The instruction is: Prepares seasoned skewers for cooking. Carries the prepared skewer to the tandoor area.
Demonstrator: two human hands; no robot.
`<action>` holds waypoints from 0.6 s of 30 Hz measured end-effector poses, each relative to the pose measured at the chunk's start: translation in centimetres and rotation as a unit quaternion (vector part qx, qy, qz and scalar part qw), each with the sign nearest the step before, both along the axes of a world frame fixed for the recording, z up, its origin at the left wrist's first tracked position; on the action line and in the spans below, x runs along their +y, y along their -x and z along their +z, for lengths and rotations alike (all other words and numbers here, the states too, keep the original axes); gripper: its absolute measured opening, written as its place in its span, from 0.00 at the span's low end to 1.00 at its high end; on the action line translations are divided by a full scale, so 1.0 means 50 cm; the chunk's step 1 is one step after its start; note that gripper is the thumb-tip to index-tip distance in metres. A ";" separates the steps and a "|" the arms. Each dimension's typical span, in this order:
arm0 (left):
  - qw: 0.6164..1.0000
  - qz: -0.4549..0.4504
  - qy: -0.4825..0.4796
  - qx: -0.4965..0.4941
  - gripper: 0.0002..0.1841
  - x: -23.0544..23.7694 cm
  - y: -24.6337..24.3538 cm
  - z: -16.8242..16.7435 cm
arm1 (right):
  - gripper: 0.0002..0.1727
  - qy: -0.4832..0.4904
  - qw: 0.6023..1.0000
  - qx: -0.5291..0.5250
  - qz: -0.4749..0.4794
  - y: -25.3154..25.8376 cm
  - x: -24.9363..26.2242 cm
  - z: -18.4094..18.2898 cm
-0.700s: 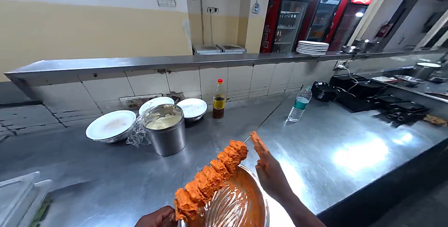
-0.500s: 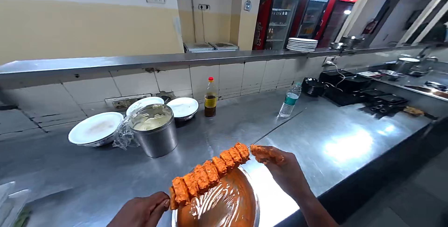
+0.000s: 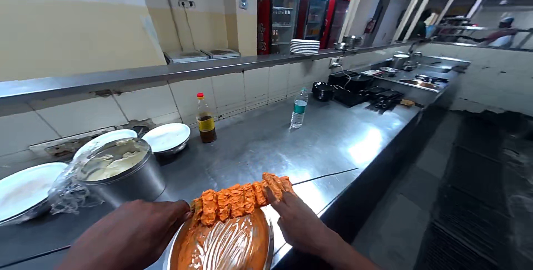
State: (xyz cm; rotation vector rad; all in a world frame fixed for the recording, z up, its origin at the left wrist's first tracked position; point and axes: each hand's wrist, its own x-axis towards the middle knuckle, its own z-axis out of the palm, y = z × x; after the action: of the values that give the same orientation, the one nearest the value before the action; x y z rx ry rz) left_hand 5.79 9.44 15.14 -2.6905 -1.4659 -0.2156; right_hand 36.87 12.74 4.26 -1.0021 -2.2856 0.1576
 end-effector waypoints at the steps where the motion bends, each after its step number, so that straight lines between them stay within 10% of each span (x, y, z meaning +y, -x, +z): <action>1: 1.000 -0.018 -0.011 0.008 0.11 0.003 -0.005 0.005 | 0.32 0.020 1.000 0.014 -0.004 -0.007 -0.011 0.008; 13: 0.973 -0.208 -0.070 0.067 0.06 0.065 -0.124 0.043 | 0.11 0.030 0.904 0.326 -0.275 -0.139 -0.170 0.040; 18: 0.934 -0.321 -0.134 0.080 0.02 0.119 -0.248 0.036 | 0.19 0.206 0.869 0.336 -0.298 -0.228 -0.232 0.044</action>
State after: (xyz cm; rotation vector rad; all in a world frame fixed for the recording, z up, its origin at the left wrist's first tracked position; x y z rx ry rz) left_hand 18.17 15.38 16.93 -2.7681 -0.4326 -0.2018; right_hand 48.29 1.15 6.48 -1.5293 -1.2611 0.6388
